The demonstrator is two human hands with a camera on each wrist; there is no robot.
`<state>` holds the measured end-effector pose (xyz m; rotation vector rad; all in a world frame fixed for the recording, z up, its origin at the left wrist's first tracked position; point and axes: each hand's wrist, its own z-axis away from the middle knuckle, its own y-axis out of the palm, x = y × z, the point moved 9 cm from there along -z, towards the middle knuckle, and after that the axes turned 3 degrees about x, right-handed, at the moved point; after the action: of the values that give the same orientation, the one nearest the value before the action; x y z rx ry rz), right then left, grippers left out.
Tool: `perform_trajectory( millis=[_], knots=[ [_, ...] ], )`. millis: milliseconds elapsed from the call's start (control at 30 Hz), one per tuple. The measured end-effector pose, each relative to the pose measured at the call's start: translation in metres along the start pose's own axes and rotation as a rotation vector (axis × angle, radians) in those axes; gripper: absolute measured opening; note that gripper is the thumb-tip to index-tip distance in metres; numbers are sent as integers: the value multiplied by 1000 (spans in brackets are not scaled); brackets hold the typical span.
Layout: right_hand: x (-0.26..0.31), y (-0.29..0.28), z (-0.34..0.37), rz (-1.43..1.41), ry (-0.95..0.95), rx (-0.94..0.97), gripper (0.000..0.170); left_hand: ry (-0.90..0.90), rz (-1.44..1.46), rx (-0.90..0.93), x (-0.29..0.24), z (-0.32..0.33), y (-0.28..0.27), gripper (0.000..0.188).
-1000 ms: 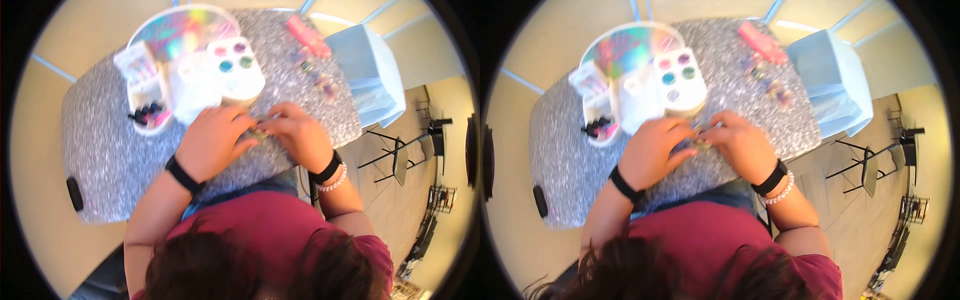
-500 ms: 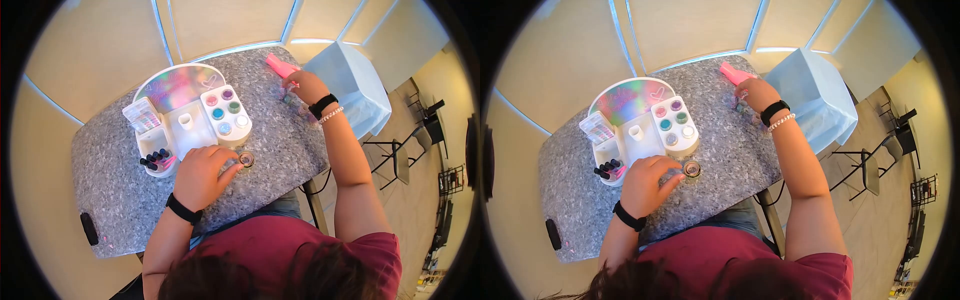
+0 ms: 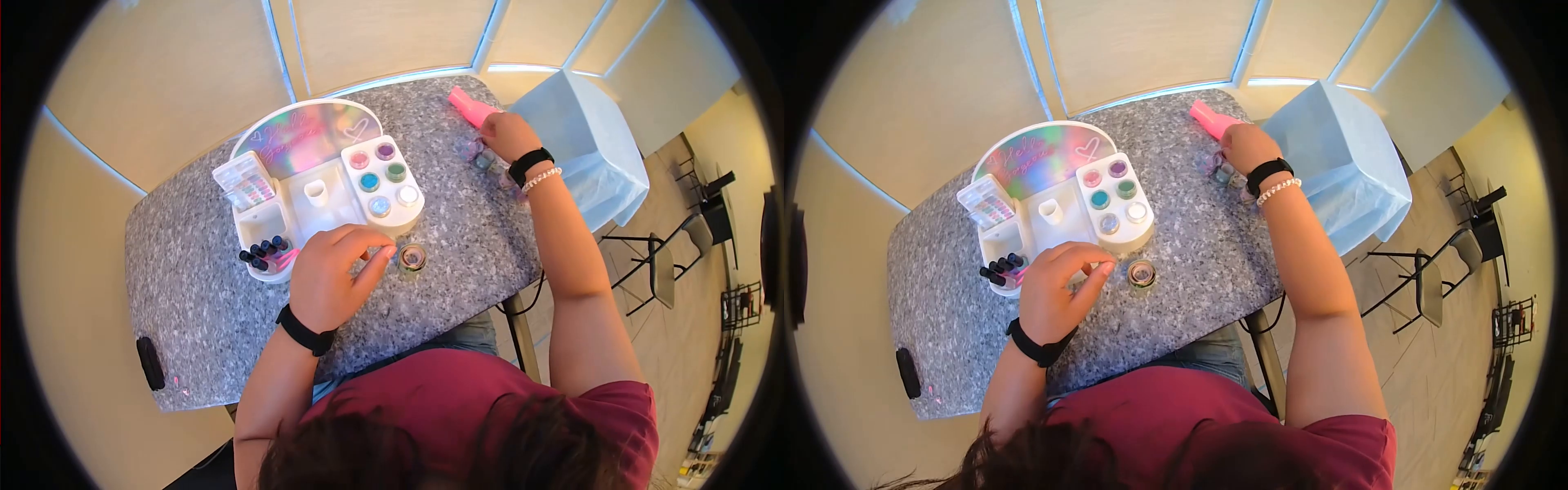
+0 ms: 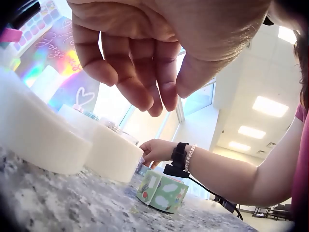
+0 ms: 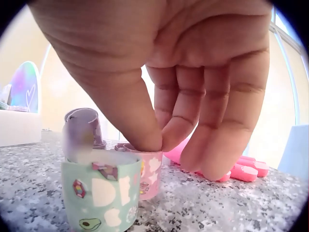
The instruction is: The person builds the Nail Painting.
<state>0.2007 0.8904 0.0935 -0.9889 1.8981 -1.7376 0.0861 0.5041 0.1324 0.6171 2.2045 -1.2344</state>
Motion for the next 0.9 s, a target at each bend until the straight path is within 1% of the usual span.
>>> perform_trajectory(
  millis=[67, 100, 167, 200, 233, 267, 300, 367, 400, 433, 500, 567, 600, 633, 700, 733, 767, 833, 900],
  knots=[
    [-5, -2, -2, 36, -14, 84, 11, -17, 23, -6, 2, 1, -1, 10],
    [4, -16, 2, 33, -23, 86, 11, -24, 17, -10, 2, 0, -2, 10],
    [33, -78, 32, -244, -83, -91, 12, -63, 75, -38, 4, 0, -5, 12],
    [49, -94, 50, -405, -119, -151, 12, -80, 74, -47, 5, 2, -6, 12],
    [68, -106, 67, -565, -160, -209, 12, -119, 175, -52, 9, 3, -7, 18],
    [98, -108, 84, -795, -270, -135, 12, -160, 276, -60, 14, 4, -7, 25],
    [127, -105, 103, -1030, -372, -53, 14, -180, 271, -72, 19, 5, -7, 25],
    [169, -87, 133, -1209, -517, 94, 18, -238, 727, -16, 30, 7, 7, 38],
    [186, -73, 145, -1310, -505, 166, 19, -186, 867, 10, 26, 7, 10, 40],
    [200, -61, 153, -1410, -489, 238, 21, -211, 856, 0, 30, 9, 11, 40],
    [212, -40, 158, -1413, -515, 251, 22, -201, 1111, 80, 31, 12, 20, 40],
    [211, -33, 159, -1334, -449, 130, 23, -253, 1066, 82, 38, 13, 20, 39],
    [211, -42, 160, -1162, -519, 20, 30, -270, 1037, 80, 42, 13, 21, 40],
    [213, -44, 160, -1169, -515, 25, 30, -285, 1008, 79, 46, 13, 22, 42],
    [217, -67, 166, -949, -558, -150, 37, -320, 1022, 74, 46, 13, 21, 39],
    [219, -74, 170, -965, -568, -138, 42, -334, 1013, 78, 45, 12, 20, 38],
    [219, -76, 170, -965, -565, -138, 42, -348, 1005, 83, 45, 11, 20, 37],
    [227, -80, 178, -926, -676, -122, 39, -350, 1049, 97, 47, 11, 20, 36],
    [226, -77, 177, -885, -676, -117, 36, -353, 1089, 108, 49, 11, 19, 35]
  ],
)
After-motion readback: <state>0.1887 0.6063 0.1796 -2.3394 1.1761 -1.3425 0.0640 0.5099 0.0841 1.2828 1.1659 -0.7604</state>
